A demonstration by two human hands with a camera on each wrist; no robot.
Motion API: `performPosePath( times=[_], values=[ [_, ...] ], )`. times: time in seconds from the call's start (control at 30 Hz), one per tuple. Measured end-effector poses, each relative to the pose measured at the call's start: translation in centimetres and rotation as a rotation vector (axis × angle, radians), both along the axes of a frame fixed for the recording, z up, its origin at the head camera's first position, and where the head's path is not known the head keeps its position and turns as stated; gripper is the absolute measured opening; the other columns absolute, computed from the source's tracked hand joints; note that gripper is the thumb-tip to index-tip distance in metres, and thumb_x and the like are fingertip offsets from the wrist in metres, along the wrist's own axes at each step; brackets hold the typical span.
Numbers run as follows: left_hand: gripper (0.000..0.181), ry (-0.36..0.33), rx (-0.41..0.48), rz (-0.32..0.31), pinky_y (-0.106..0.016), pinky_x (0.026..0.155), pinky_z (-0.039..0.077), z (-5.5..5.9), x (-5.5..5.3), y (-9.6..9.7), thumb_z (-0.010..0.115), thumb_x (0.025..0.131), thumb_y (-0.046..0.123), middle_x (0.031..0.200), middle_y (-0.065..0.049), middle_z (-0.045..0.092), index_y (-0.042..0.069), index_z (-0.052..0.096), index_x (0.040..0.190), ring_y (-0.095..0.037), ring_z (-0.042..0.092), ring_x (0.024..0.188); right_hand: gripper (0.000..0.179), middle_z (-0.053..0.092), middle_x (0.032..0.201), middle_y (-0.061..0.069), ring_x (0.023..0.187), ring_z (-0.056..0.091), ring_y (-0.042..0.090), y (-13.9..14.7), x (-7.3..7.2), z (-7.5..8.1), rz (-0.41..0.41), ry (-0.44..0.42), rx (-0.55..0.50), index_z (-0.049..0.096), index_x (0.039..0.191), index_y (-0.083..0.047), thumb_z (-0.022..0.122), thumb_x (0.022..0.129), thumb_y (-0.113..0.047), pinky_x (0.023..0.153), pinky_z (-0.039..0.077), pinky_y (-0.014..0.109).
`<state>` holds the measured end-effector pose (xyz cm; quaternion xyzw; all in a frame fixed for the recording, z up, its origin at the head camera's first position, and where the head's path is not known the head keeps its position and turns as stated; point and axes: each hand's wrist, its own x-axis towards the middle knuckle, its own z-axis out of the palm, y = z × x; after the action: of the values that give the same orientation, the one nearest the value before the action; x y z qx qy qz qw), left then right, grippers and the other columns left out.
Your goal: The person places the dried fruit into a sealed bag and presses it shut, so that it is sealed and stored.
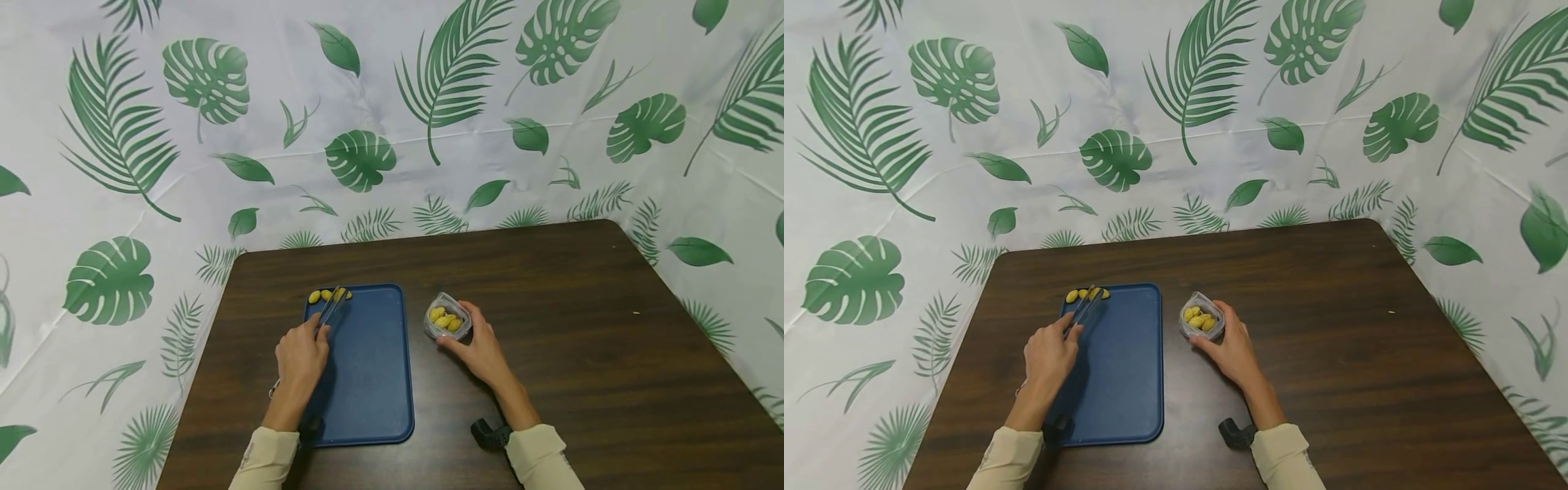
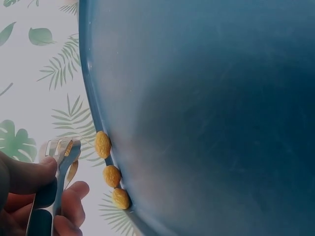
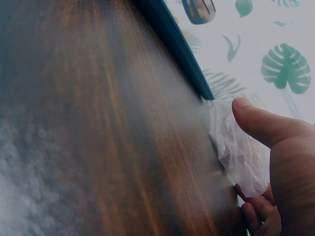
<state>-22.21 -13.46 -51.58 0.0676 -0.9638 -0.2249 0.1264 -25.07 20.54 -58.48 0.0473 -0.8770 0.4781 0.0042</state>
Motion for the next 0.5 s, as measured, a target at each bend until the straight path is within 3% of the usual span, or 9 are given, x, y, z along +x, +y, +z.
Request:
performPosePath(
  times=[0.5],
  values=[
    [0.038,0.057,0.002,-0.025,-0.061,0.071,0.056,0.76,0.29,0.09,0.070,0.099,0.025,0.107,-0.019,0.078,0.005,0.071,0.130,-0.045,0.074,0.084,0.090,0.055,0.146,0.016,0.130,0.048,0.042,-0.05,0.02,0.10,-0.001,0.005,0.000,0.035,0.155,-0.019,0.085,0.085,-0.044,0.106,0.038,0.066]
  ],
)
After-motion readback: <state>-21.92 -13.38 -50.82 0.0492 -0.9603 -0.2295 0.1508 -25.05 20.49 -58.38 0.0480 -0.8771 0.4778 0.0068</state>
